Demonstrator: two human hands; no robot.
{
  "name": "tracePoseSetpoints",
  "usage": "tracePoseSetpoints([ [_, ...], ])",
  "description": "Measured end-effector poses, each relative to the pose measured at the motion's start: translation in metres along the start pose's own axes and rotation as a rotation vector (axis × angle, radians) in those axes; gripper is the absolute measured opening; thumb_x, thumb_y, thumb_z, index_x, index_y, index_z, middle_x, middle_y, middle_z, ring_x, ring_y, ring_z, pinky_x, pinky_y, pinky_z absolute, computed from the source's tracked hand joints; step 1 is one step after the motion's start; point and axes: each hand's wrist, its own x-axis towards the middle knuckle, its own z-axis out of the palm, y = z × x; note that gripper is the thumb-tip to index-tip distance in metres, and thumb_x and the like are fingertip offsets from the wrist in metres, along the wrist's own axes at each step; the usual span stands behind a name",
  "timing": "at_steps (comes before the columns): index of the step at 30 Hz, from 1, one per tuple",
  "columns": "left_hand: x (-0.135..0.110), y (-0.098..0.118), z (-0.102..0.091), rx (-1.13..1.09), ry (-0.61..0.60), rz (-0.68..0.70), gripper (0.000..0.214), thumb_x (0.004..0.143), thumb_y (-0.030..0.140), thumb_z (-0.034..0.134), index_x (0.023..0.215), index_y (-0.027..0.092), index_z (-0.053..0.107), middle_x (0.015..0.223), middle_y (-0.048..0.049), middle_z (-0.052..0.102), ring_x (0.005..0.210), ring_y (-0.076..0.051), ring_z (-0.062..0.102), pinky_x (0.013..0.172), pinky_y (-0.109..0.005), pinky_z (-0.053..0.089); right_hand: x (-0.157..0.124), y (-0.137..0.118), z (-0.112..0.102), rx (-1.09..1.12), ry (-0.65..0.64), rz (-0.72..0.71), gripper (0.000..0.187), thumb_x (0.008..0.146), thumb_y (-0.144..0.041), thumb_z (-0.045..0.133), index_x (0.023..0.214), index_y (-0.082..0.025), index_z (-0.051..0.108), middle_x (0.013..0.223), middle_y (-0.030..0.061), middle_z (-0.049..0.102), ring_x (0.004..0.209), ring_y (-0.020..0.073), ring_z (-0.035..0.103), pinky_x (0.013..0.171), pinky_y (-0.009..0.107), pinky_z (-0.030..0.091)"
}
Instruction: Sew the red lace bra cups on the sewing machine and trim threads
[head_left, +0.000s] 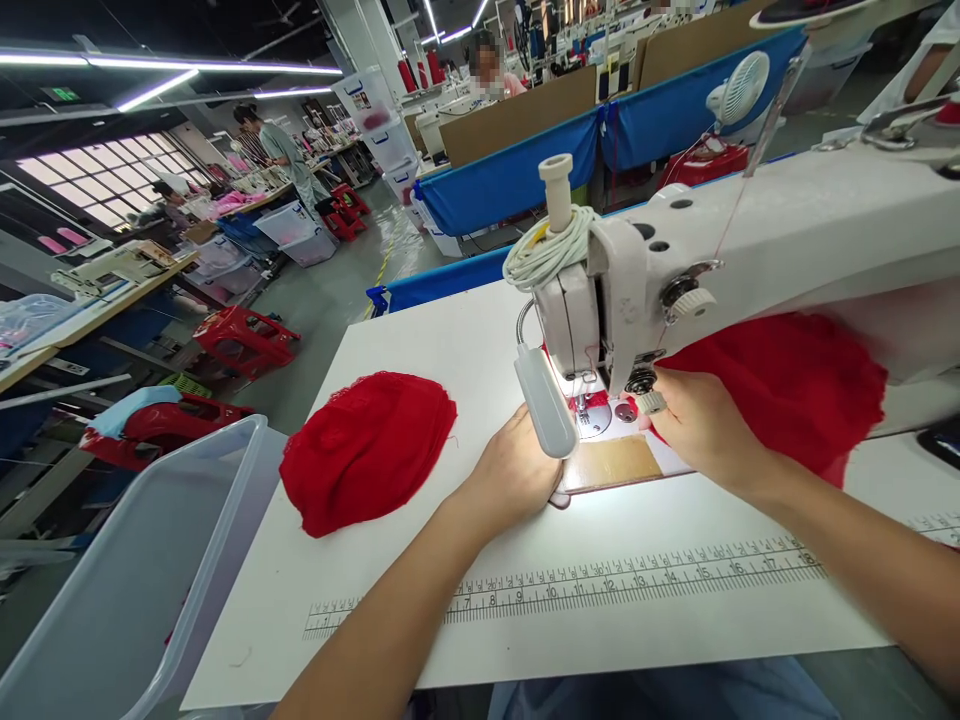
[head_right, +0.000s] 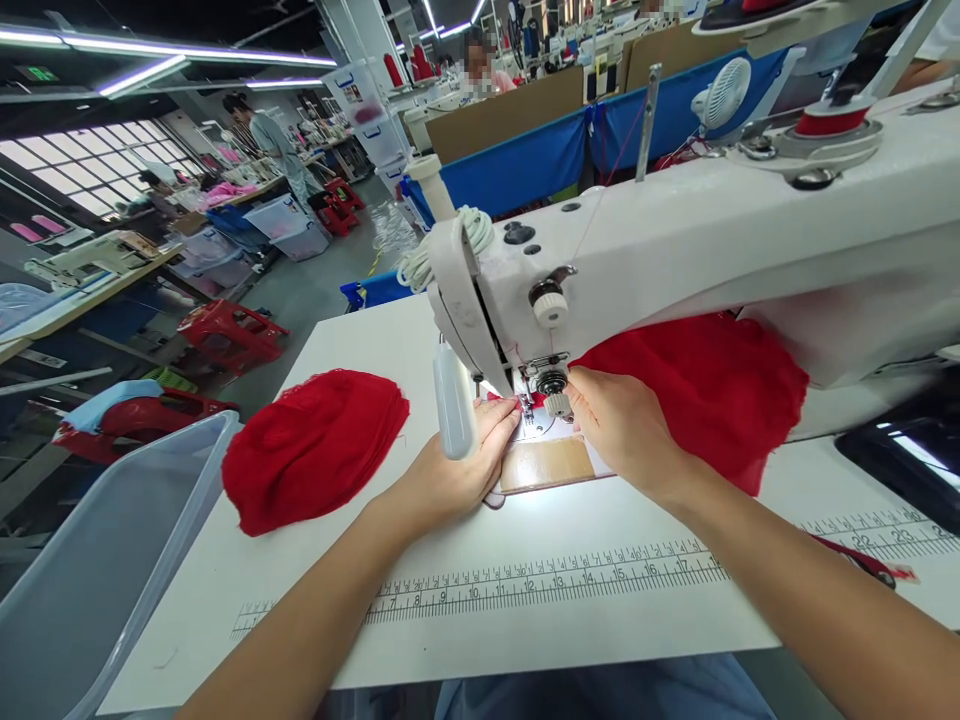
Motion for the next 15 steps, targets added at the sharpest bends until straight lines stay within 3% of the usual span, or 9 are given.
tracePoseSetpoints([
  [7,-0.0002,-0.001,0.0011,0.02,0.004,0.014,0.027,0.094,0.011,0.036,0.103,0.009,0.061,0.112,-0.0157,0.067,0.112,-0.028,0.059,0.1,-0.047,0.049,-0.0016,0.0047,0.0108,0.064,0.095,0.015,0.027,0.087,-0.021,0.04,0.06,-0.024,0.043,0.051,-0.0002,0.061,0.057,0.0175,0.066,0.048,0.024,0.039],
  [15,-0.0021,-0.0019,0.0018,0.01,0.009,0.022,0.03,0.096,0.012,0.034,0.112,0.011,0.059,0.114,-0.014,0.067,0.114,-0.026,0.059,0.105,-0.05,0.044,-0.0019,0.0057,0.0114,0.083,0.084,0.013,0.029,0.087,-0.021,0.039,0.059,-0.025,0.042,0.053,0.0004,0.063,0.055,0.018,0.066,0.048,0.025,0.04],
])
